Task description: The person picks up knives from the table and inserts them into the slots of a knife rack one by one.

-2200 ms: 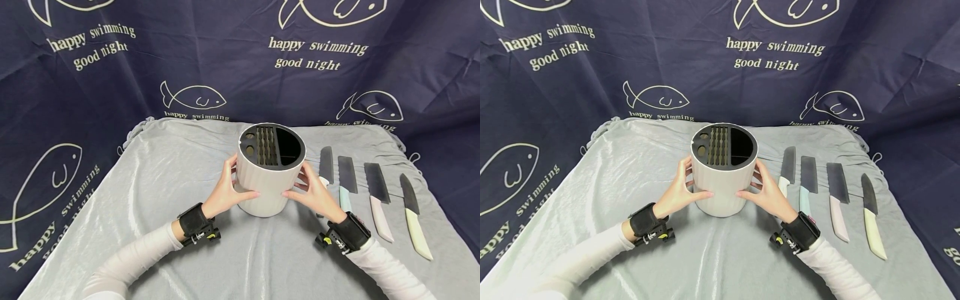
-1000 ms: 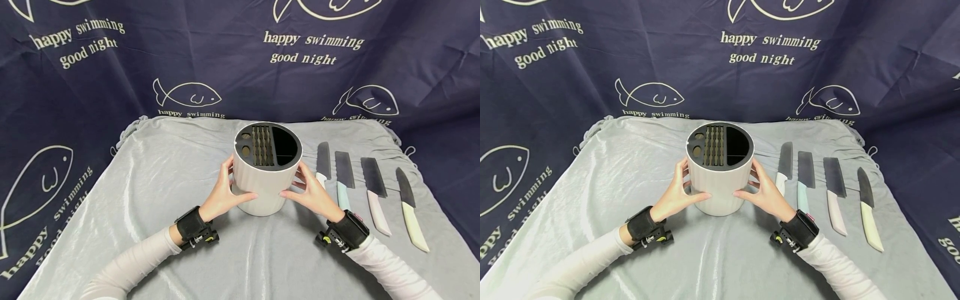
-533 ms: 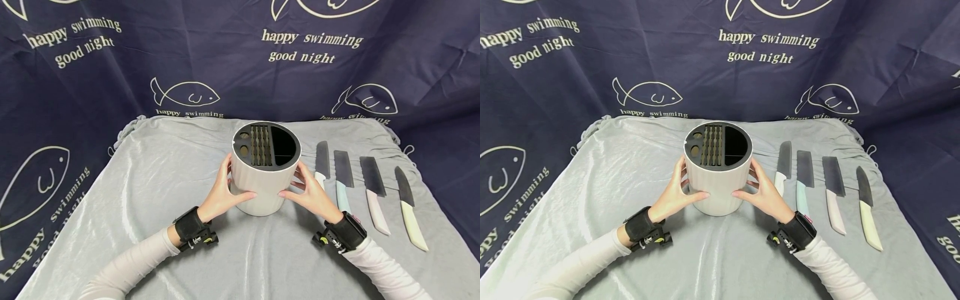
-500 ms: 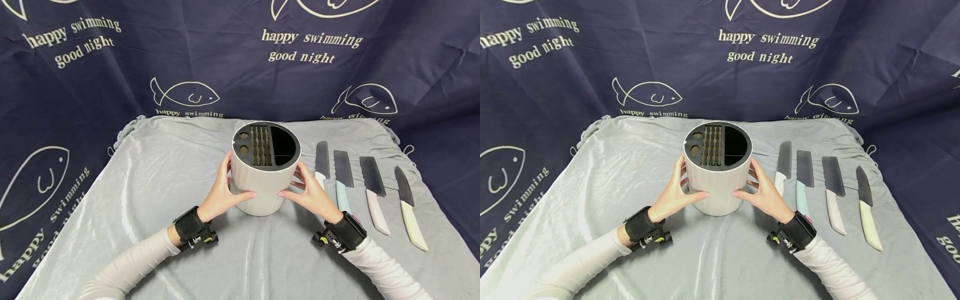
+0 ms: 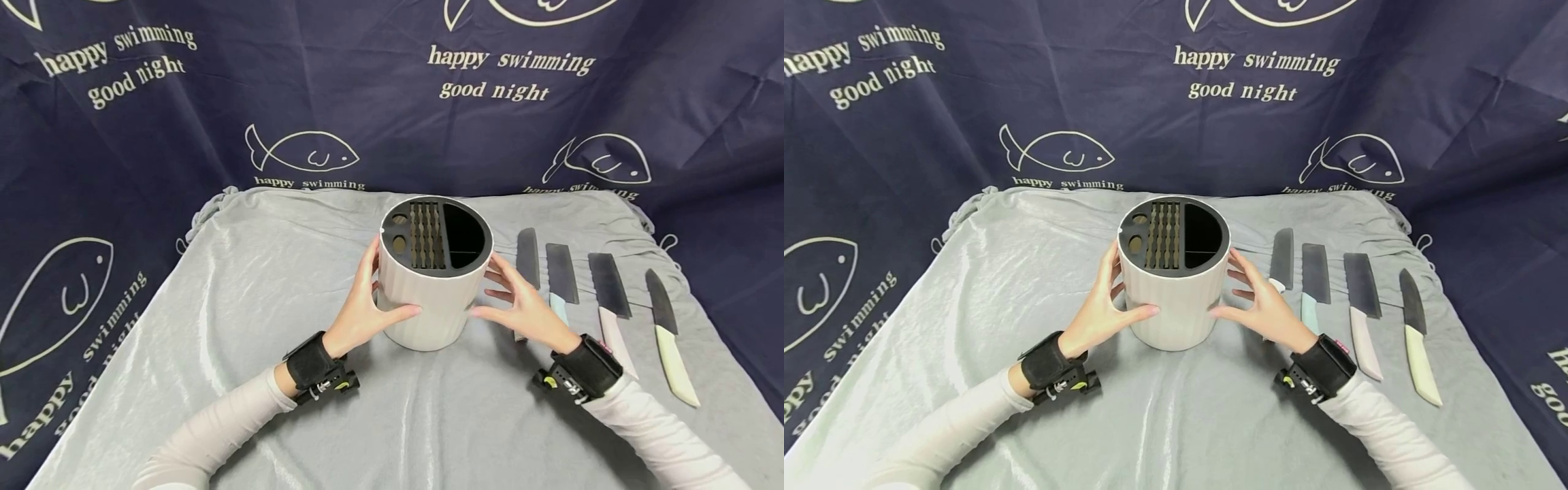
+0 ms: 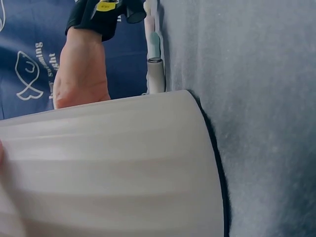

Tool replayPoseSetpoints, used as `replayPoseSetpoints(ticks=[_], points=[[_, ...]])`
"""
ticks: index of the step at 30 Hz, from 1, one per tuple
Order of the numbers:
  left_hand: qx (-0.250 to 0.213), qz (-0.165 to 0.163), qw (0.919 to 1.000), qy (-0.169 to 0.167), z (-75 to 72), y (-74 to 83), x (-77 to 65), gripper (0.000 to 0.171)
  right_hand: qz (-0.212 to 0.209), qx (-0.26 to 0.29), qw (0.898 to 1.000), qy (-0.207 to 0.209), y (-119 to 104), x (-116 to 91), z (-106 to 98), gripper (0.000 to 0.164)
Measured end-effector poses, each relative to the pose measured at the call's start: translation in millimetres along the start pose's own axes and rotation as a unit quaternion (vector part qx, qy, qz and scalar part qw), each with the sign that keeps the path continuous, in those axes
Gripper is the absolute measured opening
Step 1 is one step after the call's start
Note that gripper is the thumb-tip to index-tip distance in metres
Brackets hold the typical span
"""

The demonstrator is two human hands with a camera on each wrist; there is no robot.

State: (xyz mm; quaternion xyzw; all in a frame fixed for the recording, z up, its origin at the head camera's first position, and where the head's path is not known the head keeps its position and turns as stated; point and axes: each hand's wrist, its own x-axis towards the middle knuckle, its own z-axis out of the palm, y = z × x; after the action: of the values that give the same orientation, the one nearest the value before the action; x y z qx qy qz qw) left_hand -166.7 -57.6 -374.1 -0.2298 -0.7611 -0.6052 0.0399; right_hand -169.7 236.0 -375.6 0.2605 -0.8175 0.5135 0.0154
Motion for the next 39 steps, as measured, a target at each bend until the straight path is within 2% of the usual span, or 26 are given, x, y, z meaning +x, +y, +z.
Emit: replayPoseSetpoints(ticks=[6, 14, 19, 29, 39], points=[[0.0, -0.003, 1.0, 0.002, 0.8, 0.1, 0.0, 0.115, -0.012, -0.087, 0.996, -0.008, 2.1, -2.0, -23.0, 0.09], [0.0, 0.002, 1.0, 0.007, 0.4, 0.5, -0.5, 0.115, -0.043, -0.199, 0.979, -0.019, 15.8, -5.2, -41.9, 0.078], [0.002, -0.003, 1.0, 0.007, 2.1, 0.2, -1.6, 0.115, -0.075, -0.279, 0.957, -0.037, 21.0, -9.3, -52.7, 0.074], [0.003, 0.004, 1.0, 0.008, 3.9, 1.3, -2.7, 0.116, -0.132, -0.404, 0.901, -0.084, 21.4, -16.8, -61.4, 0.065], [0.007, 0.007, 0.9999, 0.01, 3.7, -1.6, -4.2, 0.116, -0.123, -0.476, 0.86, -0.139, 26.8, -19.2, -58.5, 0.065]])
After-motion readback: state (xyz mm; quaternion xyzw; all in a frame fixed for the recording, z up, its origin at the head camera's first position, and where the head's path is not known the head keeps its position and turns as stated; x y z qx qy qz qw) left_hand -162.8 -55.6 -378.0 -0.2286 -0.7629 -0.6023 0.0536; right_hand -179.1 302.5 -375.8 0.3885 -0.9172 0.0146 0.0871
